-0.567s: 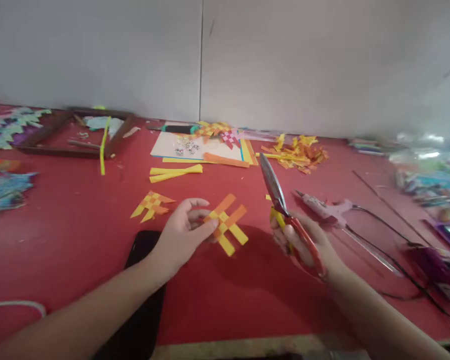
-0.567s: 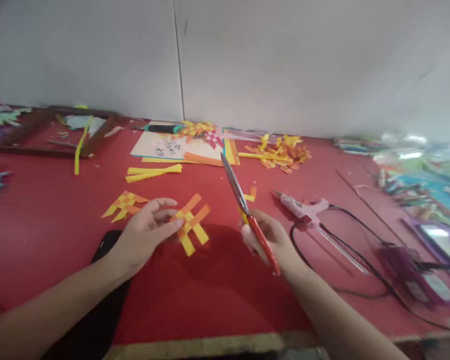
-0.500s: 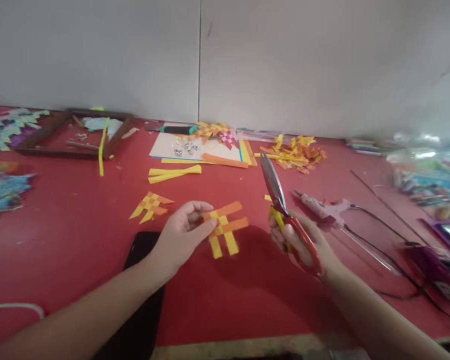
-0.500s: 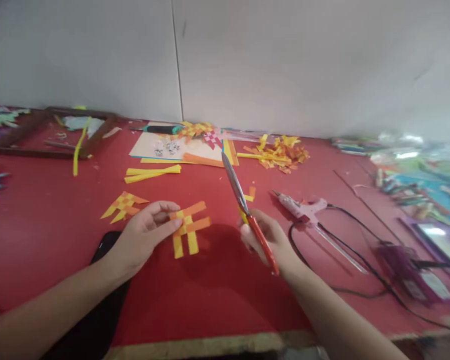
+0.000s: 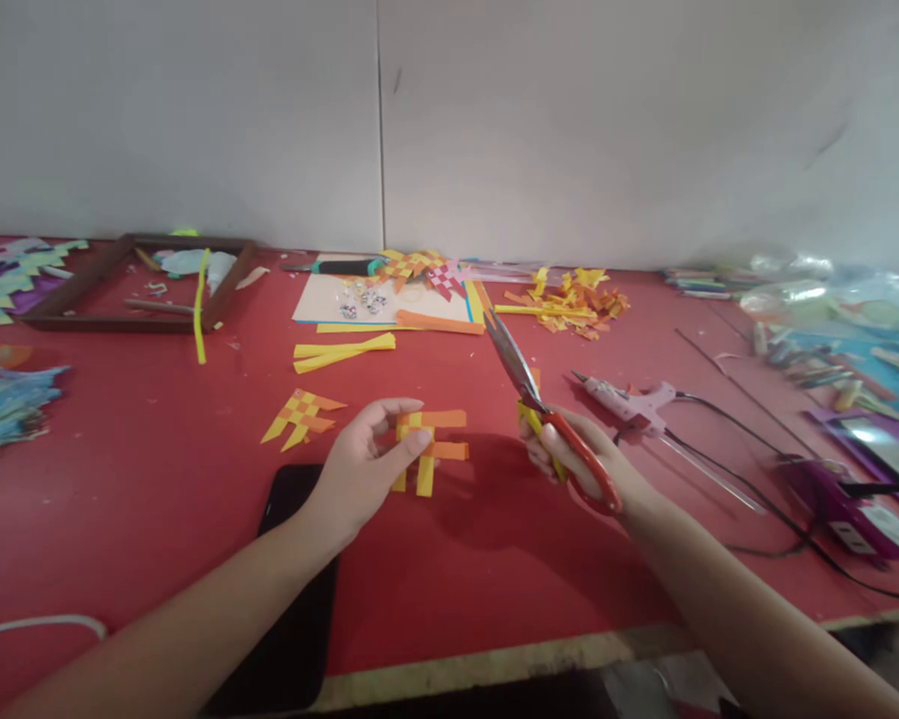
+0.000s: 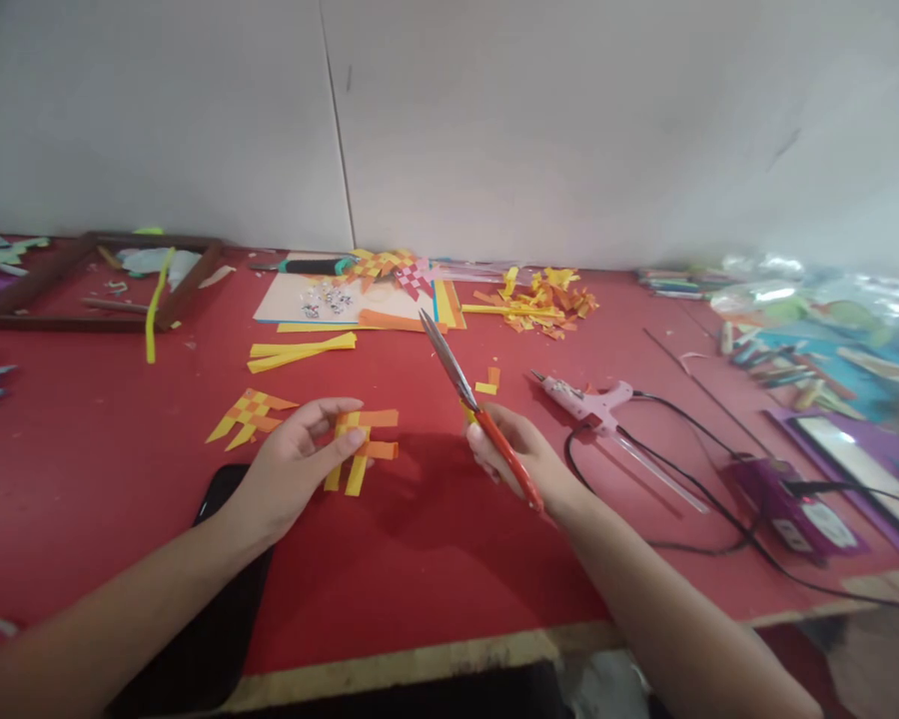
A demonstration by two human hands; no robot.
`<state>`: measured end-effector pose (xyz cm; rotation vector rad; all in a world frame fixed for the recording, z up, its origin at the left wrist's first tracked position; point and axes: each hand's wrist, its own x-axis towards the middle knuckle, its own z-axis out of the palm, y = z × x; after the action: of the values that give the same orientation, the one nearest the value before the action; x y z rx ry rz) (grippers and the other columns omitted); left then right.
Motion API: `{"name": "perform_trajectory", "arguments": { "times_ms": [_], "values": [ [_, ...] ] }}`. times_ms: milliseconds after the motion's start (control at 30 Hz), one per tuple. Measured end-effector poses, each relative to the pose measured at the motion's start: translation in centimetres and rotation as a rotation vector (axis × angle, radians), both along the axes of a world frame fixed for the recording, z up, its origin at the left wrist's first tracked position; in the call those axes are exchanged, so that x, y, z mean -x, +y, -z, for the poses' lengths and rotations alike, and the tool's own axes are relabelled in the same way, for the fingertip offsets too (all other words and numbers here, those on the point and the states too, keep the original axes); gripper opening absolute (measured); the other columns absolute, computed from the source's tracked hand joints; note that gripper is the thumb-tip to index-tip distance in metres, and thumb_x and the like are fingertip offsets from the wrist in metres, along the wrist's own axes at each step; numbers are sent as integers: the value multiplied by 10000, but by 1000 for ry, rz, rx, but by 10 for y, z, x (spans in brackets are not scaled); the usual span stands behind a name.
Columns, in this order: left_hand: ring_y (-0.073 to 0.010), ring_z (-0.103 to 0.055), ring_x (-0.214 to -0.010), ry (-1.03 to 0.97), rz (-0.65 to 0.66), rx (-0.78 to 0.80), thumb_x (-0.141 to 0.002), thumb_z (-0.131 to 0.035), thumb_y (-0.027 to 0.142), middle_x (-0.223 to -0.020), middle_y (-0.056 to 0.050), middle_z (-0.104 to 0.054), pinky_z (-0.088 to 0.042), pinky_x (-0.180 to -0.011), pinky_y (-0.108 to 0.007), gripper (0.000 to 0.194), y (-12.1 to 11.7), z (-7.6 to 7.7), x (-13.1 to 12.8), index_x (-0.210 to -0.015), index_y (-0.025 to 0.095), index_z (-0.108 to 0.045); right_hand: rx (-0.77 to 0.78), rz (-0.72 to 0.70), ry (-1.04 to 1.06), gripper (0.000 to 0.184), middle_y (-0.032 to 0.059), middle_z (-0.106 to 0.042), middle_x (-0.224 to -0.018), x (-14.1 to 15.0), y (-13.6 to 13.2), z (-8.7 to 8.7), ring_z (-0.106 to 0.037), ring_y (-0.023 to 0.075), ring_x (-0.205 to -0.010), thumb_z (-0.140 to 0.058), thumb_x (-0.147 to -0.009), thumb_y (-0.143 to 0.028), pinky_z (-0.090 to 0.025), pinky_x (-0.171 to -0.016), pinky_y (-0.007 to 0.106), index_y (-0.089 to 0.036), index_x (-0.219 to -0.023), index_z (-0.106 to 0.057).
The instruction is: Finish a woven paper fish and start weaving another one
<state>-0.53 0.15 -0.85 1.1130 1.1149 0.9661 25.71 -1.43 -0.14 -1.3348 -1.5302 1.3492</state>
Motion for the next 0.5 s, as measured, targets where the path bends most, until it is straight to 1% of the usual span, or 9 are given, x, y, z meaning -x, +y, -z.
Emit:
{"name": "perform_trajectory", "arguments": {
  "times_ms": [67,133,233,300,367,433,500],
  "values": [
    [-119,-605,-803,-18,-11,28,-786,-756,390,-999,-9,-625,-503,-681,-227,418,1,0,0,-1146,236,-610,7,-68,-29,499,-44,-415,-660,-3,-1,-4,-382,96,-536,-498,-870,-697,-320,-504,253,-200,-867,-463],
    [-120,-603,-778,-42,-28,53,-784,-755,393,-899,11,-616,-494,-656,-221,444,1,-2,-1,-1168,237,-597,22,-157,-81,501,-29,-425,-716,-6,-5,-14,-390,102,-578,-459,-889,-700,-350,-546,264,-200,-876,-454],
    [-121,-598,-708,-85,-47,97,-786,-742,408,-799,29,-595,-492,-617,-230,401,0,-4,-1,-1110,215,-607,84,-272,-205,493,-12,-427,-760,-13,-13,-30,-394,114,-636,-418,-914,-687,-377,-600,275,-200,-850,-451],
    [-124,-595,-703,-98,-45,99,-792,-734,402,-800,26,-593,-505,-626,-246,333,-1,-5,-1,-1035,206,-617,136,-310,-278,487,-7,-425,-766,-21,-20,-38,-396,116,-643,-418,-918,-678,-385,-591,269,-199,-844,-466],
    [-120,-590,-739,-85,-41,62,-806,-723,384,-831,21,-595,-509,-665,-245,265,-1,-4,-1,-976,206,-624,172,-333,-330,477,2,-443,-775,-30,-26,-43,-416,121,-642,-430,-914,-671,-396,-569,263,-202,-855,-492],
    [-109,-581,-753,-56,-14,27,-830,-703,379,-867,19,-596,-497,-688,-234,229,0,-3,-1,-972,215,-631,189,-369,-361,454,18,-489,-790,-38,-31,-46,-459,134,-649,-458,-907,-654,-420,-562,270,-208,-869,-528],
    [-100,-577,-742,-28,29,21,-840,-696,387,-932,13,-602,-490,-692,-235,242,0,-2,0,-1016,232,-636,148,-372,-398,438,28,-541,-785,-44,-36,-47,-504,145,-645,-507,-884,-645,-448,-564,279,-213,-854,-571]
  ]
}}
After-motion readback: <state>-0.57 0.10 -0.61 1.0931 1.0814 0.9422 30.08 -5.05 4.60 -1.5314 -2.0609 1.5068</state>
